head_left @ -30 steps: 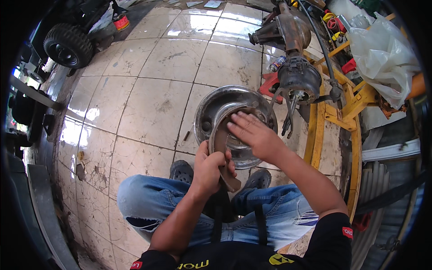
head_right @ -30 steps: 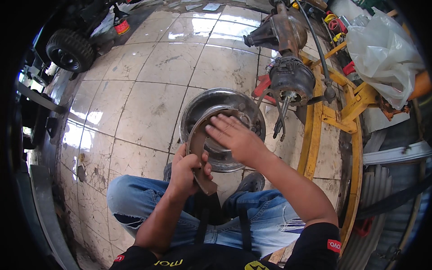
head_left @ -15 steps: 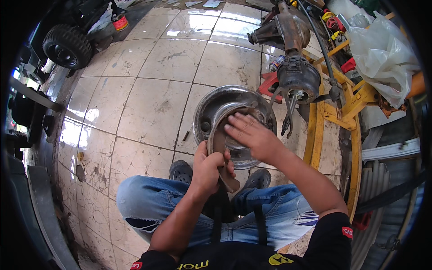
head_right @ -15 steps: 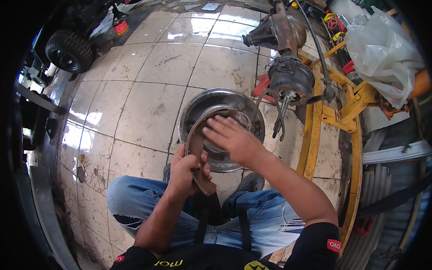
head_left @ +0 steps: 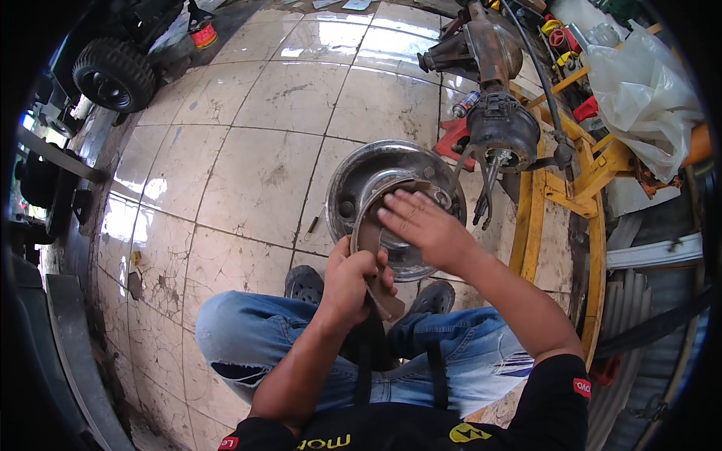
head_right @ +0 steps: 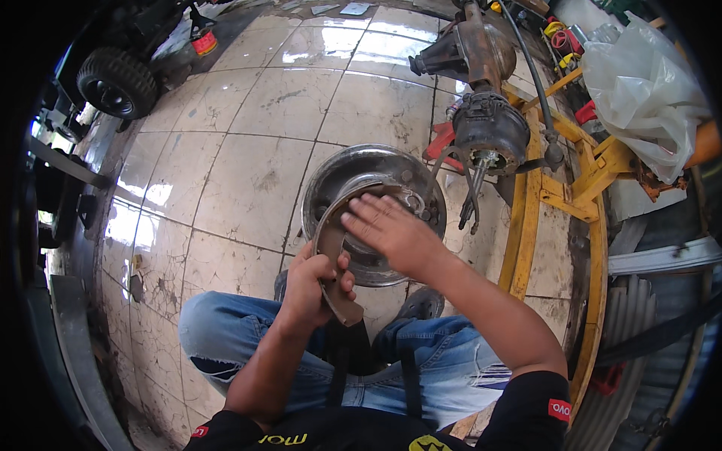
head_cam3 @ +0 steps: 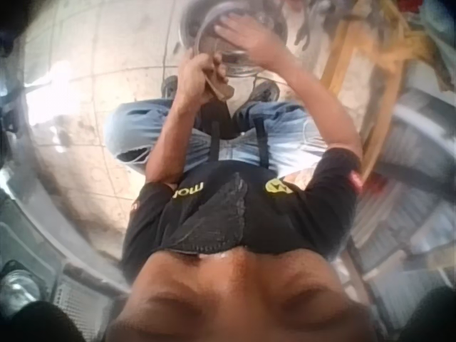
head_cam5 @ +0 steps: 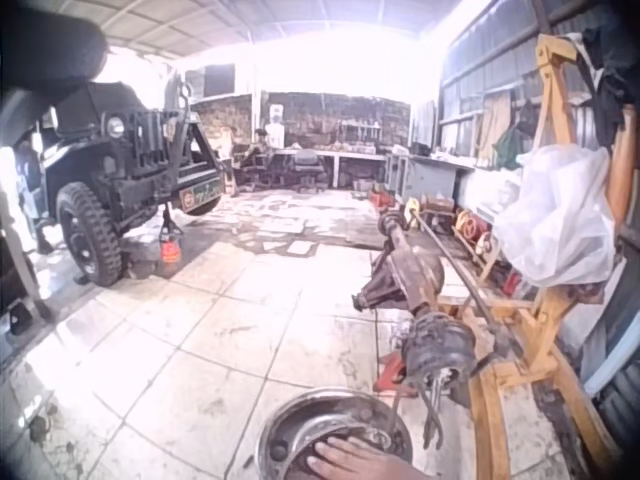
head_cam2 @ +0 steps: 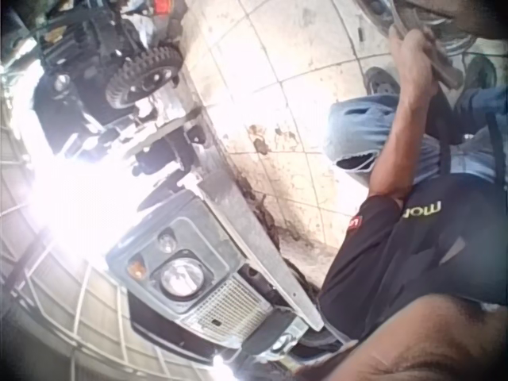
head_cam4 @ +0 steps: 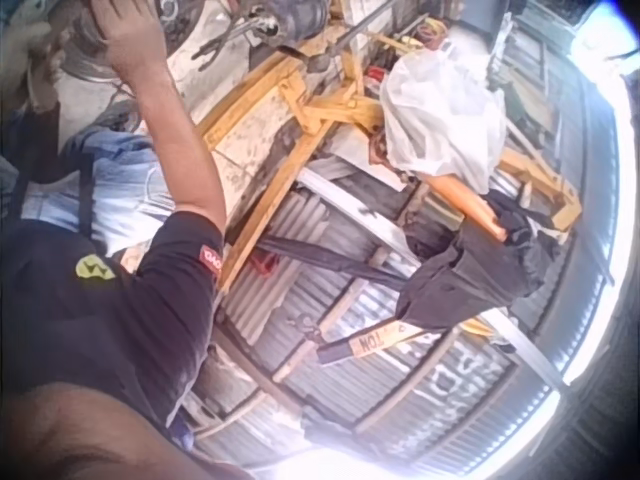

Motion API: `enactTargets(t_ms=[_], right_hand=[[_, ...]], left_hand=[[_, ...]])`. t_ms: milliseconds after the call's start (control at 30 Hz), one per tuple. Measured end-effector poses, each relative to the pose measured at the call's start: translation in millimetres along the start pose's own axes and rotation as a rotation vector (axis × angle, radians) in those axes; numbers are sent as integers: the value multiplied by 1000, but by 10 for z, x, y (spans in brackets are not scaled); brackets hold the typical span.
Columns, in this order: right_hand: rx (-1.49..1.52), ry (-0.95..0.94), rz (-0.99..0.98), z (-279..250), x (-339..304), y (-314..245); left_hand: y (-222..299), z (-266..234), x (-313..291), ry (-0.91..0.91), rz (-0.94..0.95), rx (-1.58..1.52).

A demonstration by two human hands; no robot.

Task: The person sits on the floor and uses a sanding block to clean the surface of a curved brake shoe. They repeatedly rub the sanding block against the metal surface to remove rust or debris.

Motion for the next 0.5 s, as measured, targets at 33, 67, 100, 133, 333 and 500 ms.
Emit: enactTargets(t_ms=[33,67,100,133,333,500], right_hand=[[6,-16,84,-14,8,35],[42,-15,54,-12,5,-20],[74,-17,30,-32,-25,-125],[107,-20,5,-41,-37,-186],[58,-51,71,-53,-19,-72],[101,-12,67,-42,-15,-17]], left_hand=[[-9,-11,2,5,-2,11],[-30,-31,4,11,-4,22],[-49,-32,6,12,-12,32],[-43,-21,4,8,-8,24],[-27,-3,10,0,8,34],[-19,6,-2,-10,27,15]])
Point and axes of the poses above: each hand's wrist, its own x-axis towards the middle knuckle, its own z-axis out of the palm, y = z × x, the point moved 1 cm from there along x, towards the middle knuckle, and after that the axes turned 9 degrees about y, right-handed, at the moved point
